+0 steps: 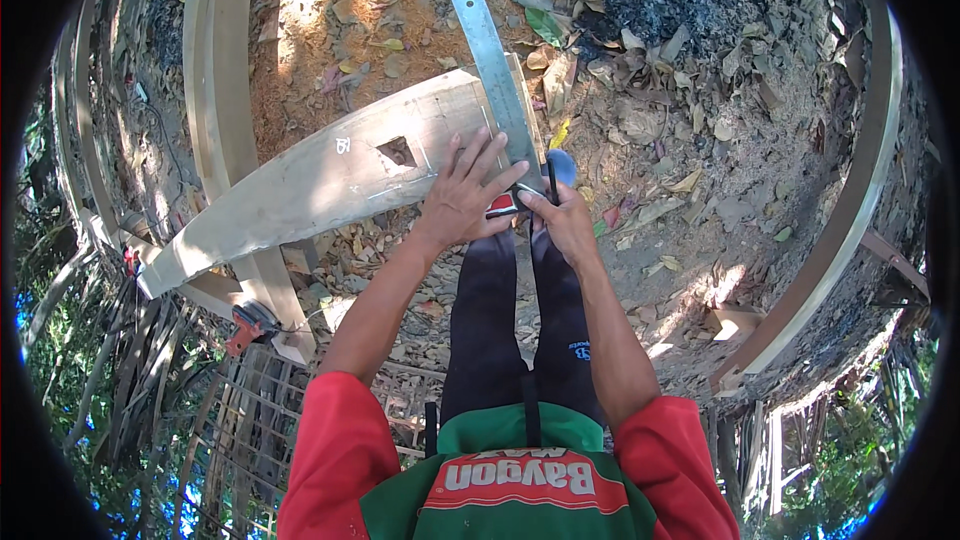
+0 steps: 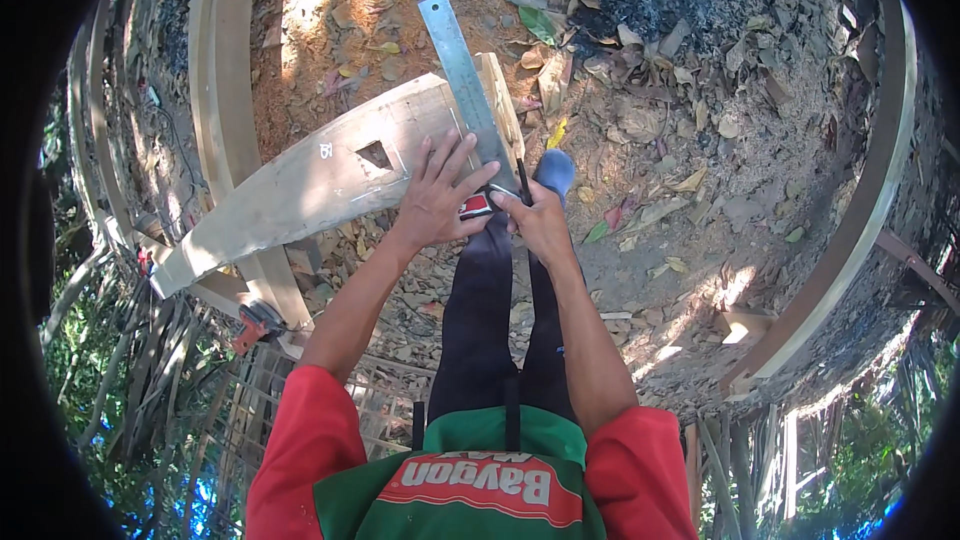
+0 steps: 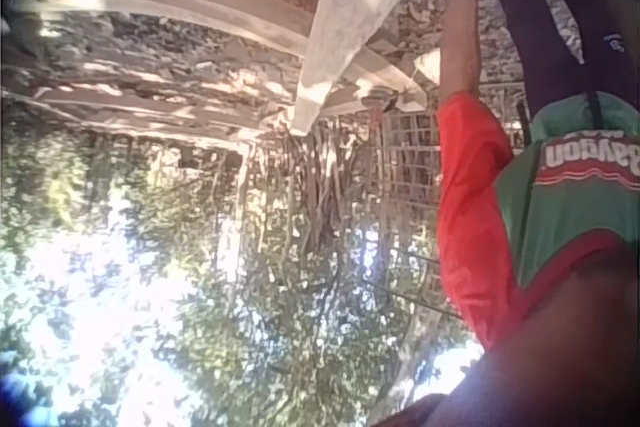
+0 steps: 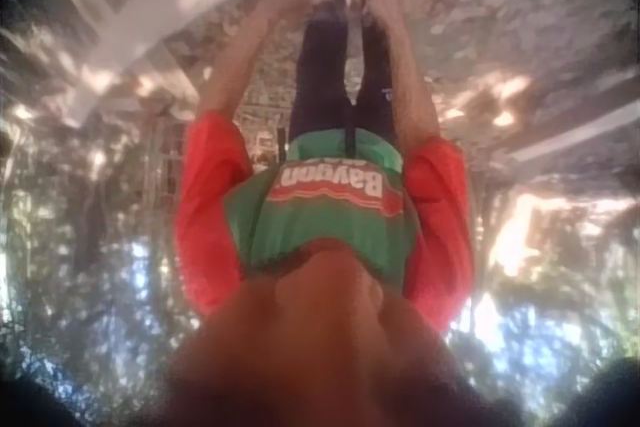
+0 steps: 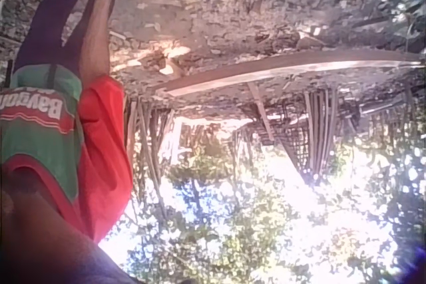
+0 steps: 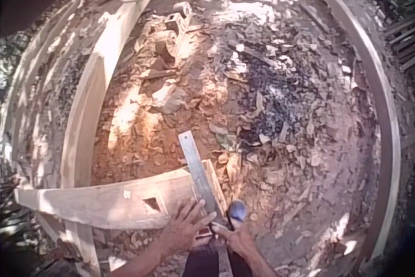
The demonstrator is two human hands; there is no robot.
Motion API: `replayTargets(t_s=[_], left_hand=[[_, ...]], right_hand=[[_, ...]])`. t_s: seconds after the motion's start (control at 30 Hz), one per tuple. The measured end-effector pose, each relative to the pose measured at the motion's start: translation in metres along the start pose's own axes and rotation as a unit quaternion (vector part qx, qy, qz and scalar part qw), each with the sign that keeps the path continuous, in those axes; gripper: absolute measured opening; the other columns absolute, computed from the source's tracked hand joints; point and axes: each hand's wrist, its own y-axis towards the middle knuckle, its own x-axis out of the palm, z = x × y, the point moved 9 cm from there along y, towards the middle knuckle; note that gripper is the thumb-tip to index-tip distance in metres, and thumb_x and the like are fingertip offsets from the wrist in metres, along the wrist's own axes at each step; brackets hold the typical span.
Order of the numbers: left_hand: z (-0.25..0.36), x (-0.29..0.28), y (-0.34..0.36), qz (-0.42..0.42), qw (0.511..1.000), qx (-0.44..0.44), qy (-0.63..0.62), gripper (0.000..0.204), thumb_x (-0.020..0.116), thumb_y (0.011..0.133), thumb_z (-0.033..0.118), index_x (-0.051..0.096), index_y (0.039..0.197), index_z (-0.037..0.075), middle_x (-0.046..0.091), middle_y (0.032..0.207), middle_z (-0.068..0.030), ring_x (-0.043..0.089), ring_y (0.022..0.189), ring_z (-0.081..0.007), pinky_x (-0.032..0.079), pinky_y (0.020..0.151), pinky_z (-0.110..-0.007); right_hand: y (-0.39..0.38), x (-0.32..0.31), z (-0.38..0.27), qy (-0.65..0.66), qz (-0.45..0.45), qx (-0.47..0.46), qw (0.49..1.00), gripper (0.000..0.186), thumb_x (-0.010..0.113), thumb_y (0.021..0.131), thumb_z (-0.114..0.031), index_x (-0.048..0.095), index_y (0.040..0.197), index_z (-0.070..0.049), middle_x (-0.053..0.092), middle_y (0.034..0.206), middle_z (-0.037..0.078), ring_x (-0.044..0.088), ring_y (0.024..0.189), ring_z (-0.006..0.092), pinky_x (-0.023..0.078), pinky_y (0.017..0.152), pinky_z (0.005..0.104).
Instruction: The person handles large wooden beams and uses a speed square and pencil to mark the wood while working outdoors.
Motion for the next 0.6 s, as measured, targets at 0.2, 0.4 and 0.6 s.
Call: replayTargets(t_s=[0.2,0.4,0.6], left_hand=[[-0.003,-0.003,0.000,0.006,1.000,-0.002,-0.001,0.081,0.078,0.059,0.044,0.048,0.134,0.031,0.030,0.149,-0.0107,0.023,0.139,-0.0340,0.015,0.113,-0.057],[-0.007,-0.004,0.003,0.002,1.000,0.013,0.026,0.082,0.077,0.059,0.054,0.047,0.133,0.035,0.031,0.149,-0.0026,0.022,0.140,-0.0330,0.016,0.111,-0.063],[-0.007,-0.004,0.003,-0.001,1.000,0.010,0.028,0.084,0.077,0.058,0.055,0.046,0.133,0.034,0.032,0.149,-0.0010,0.021,0.140,-0.0327,0.017,0.109,-0.065]], right_hand=[[-0.001,0.001,-0.006,0.004,0.001,0.004,1.000,0.029,0.071,0.083,-0.025,0.064,0.102,-0.004,0.059,0.069,-0.001,0.049,0.051,0.0058,0.038,0.047,0.0224],[-0.005,-0.010,-0.013,-0.020,0.037,0.013,0.999,0.027,0.069,0.084,-0.023,0.064,0.102,-0.003,0.060,0.070,0.000,0.050,0.051,0.0067,0.039,0.048,0.0222],[-0.011,-0.095,-0.023,-0.062,0.194,-0.003,0.979,0.038,0.051,0.093,-0.036,0.065,0.102,-0.001,0.060,0.071,0.003,0.050,0.051,0.0085,0.037,0.048,0.0224]])
